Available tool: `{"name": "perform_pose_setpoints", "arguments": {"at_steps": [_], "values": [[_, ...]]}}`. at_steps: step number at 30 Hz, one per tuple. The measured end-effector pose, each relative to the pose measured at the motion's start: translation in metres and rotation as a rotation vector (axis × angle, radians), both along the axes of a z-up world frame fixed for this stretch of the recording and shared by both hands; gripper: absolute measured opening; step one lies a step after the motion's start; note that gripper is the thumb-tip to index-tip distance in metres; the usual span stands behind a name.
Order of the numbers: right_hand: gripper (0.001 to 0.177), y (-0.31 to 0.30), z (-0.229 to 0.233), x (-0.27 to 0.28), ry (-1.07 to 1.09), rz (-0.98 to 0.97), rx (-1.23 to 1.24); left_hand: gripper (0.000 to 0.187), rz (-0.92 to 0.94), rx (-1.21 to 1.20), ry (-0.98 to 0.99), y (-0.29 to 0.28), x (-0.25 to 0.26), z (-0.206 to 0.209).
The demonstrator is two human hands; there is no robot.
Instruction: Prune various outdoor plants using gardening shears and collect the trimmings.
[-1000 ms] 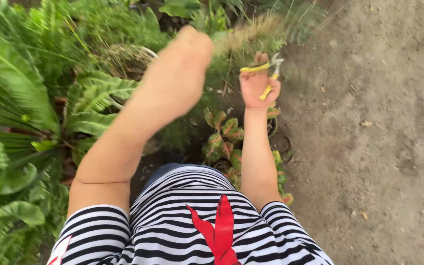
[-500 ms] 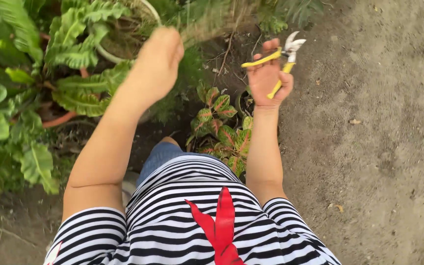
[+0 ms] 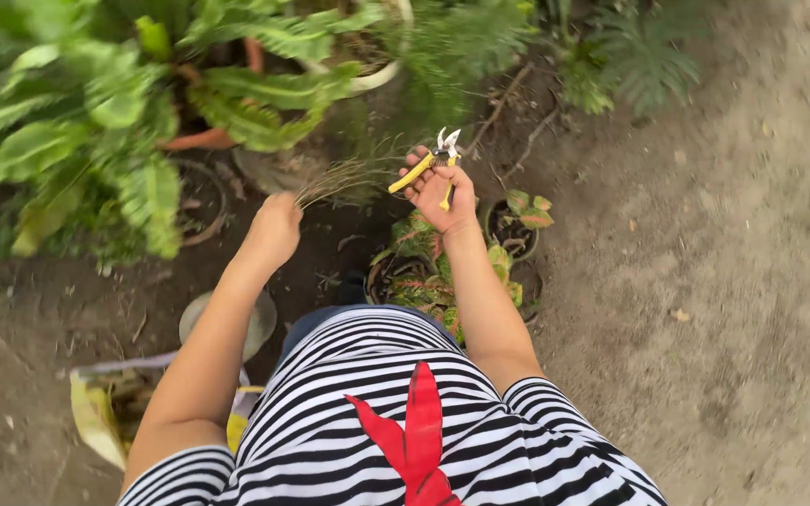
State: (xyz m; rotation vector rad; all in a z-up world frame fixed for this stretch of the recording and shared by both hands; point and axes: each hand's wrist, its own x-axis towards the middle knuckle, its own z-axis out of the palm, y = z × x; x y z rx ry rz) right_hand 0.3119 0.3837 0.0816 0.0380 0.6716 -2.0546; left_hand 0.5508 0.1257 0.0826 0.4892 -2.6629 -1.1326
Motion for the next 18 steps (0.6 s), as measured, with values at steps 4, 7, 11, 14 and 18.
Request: {"name": "perform_pose_setpoints", "arguments": {"at_steps": [4,7,11,14,18], "values": [[0.054,-0.043,-0.013,0.03,-0.073,0.145,0.107,0.005,0.222,0.044,-0.043,-0.025,0.096,-0.054],[0.053,-0.076,-0.017,0.07,-0.057,0.306,0.163,0.005,0.384,0.07,-0.044,-0.033,0.168,-0.081],[0.053,-0.12,-0.025,0.135,-0.072,0.55,0.239,0.008,0.624,0.089,-0.031,-0.02,0.253,-0.048],[0.055,-0.145,-0.022,0.187,-0.075,0.759,0.26,0.011,0.76,0.08,-0.027,-0.009,0.311,-0.028],[0.053,-0.168,-0.01,0.242,0.023,0.969,0.296,0.012,0.979,-0.001,-0.023,0.02,0.387,0.008]]}}
